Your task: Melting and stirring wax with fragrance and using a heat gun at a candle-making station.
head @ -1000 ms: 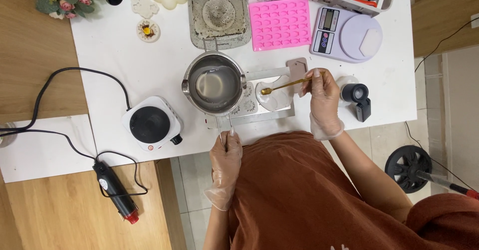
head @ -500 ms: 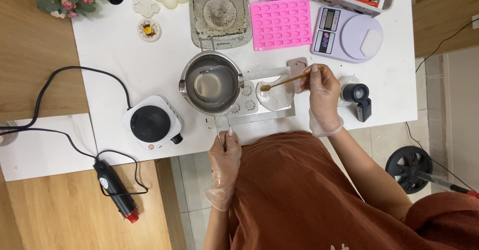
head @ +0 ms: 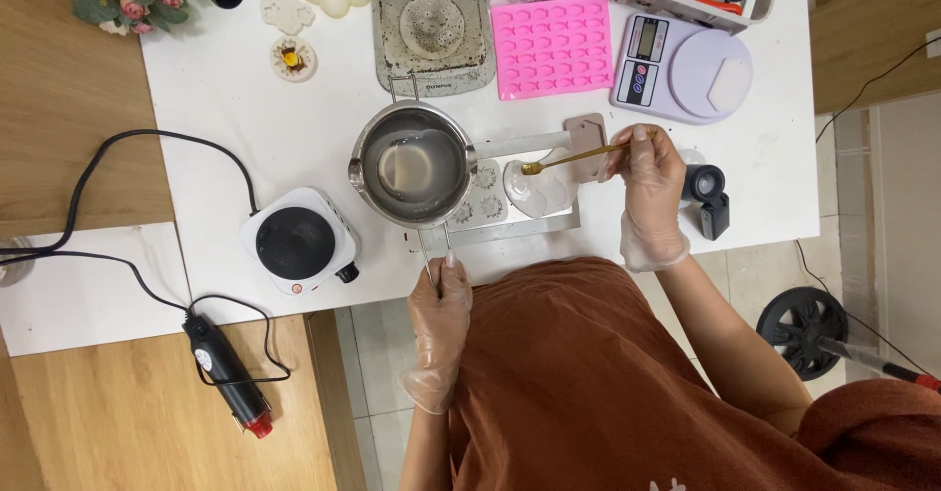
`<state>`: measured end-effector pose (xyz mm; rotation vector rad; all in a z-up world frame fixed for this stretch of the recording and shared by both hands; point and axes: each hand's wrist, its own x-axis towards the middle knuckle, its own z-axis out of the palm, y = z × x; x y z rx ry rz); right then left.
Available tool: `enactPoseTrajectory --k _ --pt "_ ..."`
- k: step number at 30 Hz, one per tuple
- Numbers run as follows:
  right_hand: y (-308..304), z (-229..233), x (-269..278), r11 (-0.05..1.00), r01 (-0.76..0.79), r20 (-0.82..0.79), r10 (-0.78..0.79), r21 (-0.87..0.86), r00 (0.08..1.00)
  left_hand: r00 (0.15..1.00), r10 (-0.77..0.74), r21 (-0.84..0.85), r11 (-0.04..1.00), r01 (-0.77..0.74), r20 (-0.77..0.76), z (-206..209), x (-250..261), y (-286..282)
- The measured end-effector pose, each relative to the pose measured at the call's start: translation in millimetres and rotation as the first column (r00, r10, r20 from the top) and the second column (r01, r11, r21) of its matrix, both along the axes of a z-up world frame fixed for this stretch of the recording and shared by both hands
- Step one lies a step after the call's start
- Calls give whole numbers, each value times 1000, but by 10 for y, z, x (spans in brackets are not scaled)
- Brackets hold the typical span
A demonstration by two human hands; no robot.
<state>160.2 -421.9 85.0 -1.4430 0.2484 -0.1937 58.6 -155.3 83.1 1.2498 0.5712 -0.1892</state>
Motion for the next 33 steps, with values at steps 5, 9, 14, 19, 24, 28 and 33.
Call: enactPoseTrajectory --k 5,9,14,19,24,28,33 --pt "31 205 59 997 -2 -23 4 73 1000 999 -14 2 1000 14 30 36 6 19" --pt "269 458 118 989 -62 -28 66 134 997 999 -28 -9 1000 28 -38 78 12 31" --pt "909 721 59 977 -139 -69 152 162 986 999 53 -106 993 -53 -3 -44 -69 77" --pt "1446 425 -166 852 -513 -10 517 106 856 989 149 -83 985 -150 -16 -178 -202 234" --pt "2078 230 -375 707 -699 5 703 104 711 959 284 -120 952 -281 10 -548 -383 529" --pt "2438 -65 -461 630 -777 -125 771 2 625 930 366 -171 915 -367 -37 -882 -488 787" --pt "2709 -517 -485 584 -808 -220 781 -72 584 936 351 -9 936 -352 -23 -993 -481 1051"
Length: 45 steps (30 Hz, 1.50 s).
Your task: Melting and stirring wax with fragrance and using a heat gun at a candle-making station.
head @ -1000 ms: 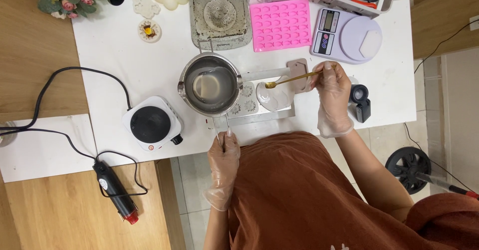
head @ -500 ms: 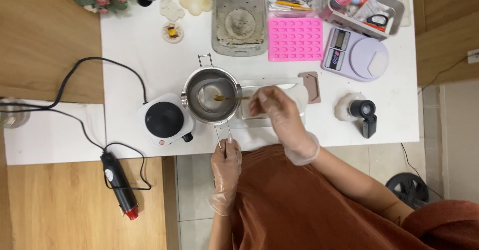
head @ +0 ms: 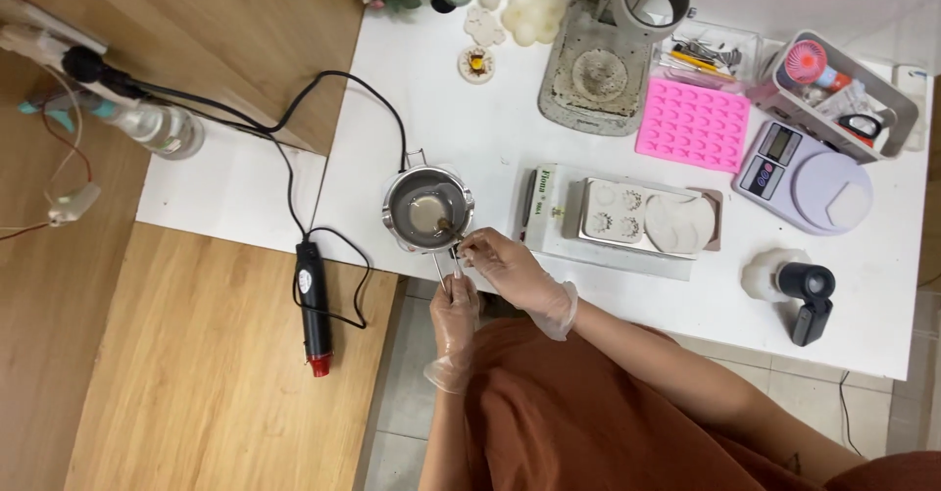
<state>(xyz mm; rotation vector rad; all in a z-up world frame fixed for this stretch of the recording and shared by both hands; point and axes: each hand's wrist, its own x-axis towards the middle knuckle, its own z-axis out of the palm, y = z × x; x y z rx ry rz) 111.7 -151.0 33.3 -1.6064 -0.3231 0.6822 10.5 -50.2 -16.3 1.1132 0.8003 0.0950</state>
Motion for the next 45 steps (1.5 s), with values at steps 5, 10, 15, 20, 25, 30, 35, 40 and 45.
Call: enactPoseTrajectory --k 5,10,15,20,25,30,35,40,45 --pt "56 -22 7 995 -64 67 70 -78 995 999 -8 -8 1000 9 52 -70 57 107" --pt "7 -82 19 993 -37 67 44 -110 997 984 -44 -36 998 51 171 -347 9 74" --pt "-64 86 -8 992 -22 65 30 -127 997 984 -83 -37 995 90 155 -265 -31 97" --pt "-143 360 -87 990 4 158 18 -138 987 998 29 86 996 -24 -56 130 -291 504" --pt "-220 810 -312 995 24 262 2 -95 965 788 525 945 120 306 -322 -120 -659 1494" --pt "-243 944 -477 996 -41 197 55 -75 979 826 304 869 311 385 -474 -313 -629 1919" --pt "-248 981 -530 988 -101 170 120 -112 978 785 255 760 531 374 -565 -245 -465 2011" --pt "-364 1247 -432 984 -180 224 176 1 959 912 407 263 876 -404 46 1143 -409 1801" --pt "-529 1705 -389 985 -148 360 107 88 927 767 390 39 880 -474 509 2075 -263 1619"
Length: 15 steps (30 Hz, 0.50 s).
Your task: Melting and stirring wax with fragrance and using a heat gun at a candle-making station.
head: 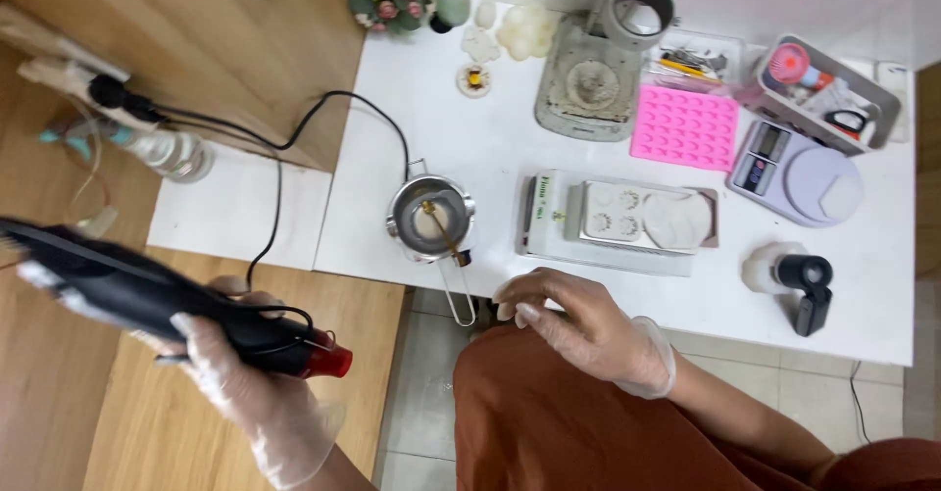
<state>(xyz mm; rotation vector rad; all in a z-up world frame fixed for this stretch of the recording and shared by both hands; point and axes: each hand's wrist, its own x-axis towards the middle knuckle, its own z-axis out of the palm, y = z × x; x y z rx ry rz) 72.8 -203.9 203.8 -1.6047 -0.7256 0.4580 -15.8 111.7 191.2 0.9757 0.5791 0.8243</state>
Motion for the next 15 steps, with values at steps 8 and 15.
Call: enactPoseTrajectory --k 8,15 --pt "-626 527 216 980 144 48 -151 136 987 746 -60 -348 857 379 664 988 966 -1540" --pt "-1071 889 959 925 356 -163 -334 133 928 112 -592 -332 -277 902 798 899 1623 -2187"
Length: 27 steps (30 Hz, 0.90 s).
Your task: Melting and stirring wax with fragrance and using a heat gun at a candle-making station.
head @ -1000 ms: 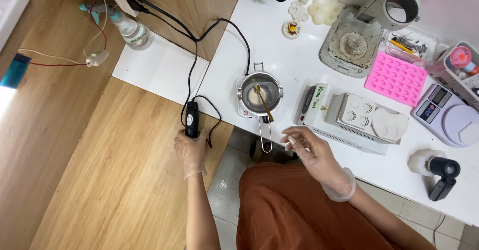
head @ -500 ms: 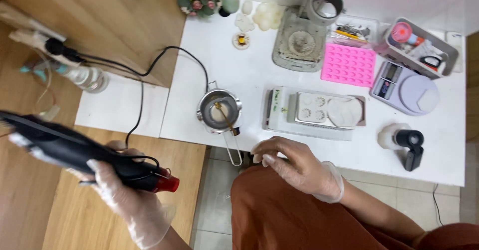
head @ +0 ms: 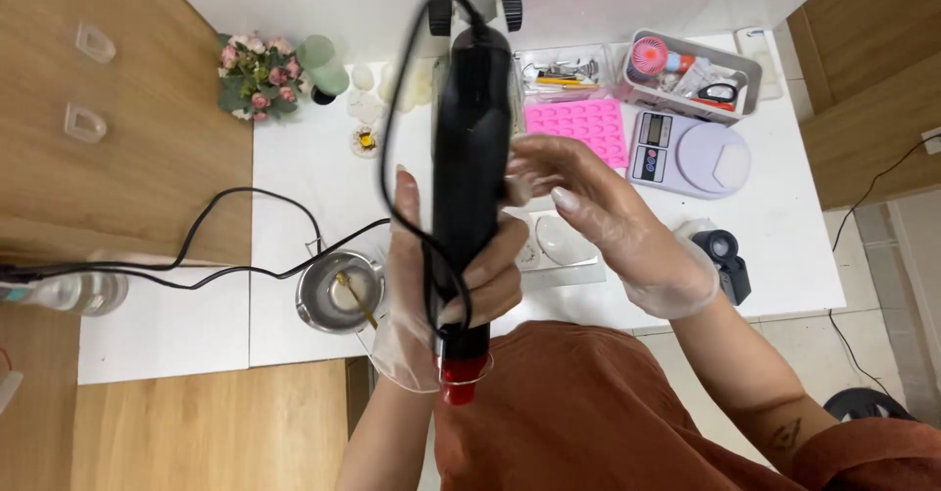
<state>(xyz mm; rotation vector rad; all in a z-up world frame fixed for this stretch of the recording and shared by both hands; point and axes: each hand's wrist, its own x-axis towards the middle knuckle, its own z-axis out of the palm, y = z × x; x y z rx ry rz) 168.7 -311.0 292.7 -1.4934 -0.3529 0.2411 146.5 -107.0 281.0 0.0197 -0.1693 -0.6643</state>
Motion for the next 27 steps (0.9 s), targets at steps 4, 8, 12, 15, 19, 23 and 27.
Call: enactPoseTrajectory --k 4,8,12,15,19,23,27 --pt "-27 68 256 993 -108 -74 111 46 991 999 -32 555 832 12 26 -66 168 -231" --pt "22 -4 391 986 -113 -93 125 124 988 991 -18 729 679 -86 133 -253 277 -196" --pt "91 -117 530 968 37 -83 -17 247 996 881 59 821 338 -459 468 -98 315 -52" --pt "37 -21 605 926 132 -55 -121 353 991 841 236 782 310 -540 487 -53 233 303" --pt "-187 -83 763 947 198 88 -226 253 970 806 582 477 681 -556 109 182 -19 582" --pt "-318 -158 698 983 164 204 -178 85 963 770 548 593 516 -618 327 103 -110 628" --pt "-371 -147 626 967 204 120 -223 149 967 790 499 563 560 -607 356 80 -90 561"
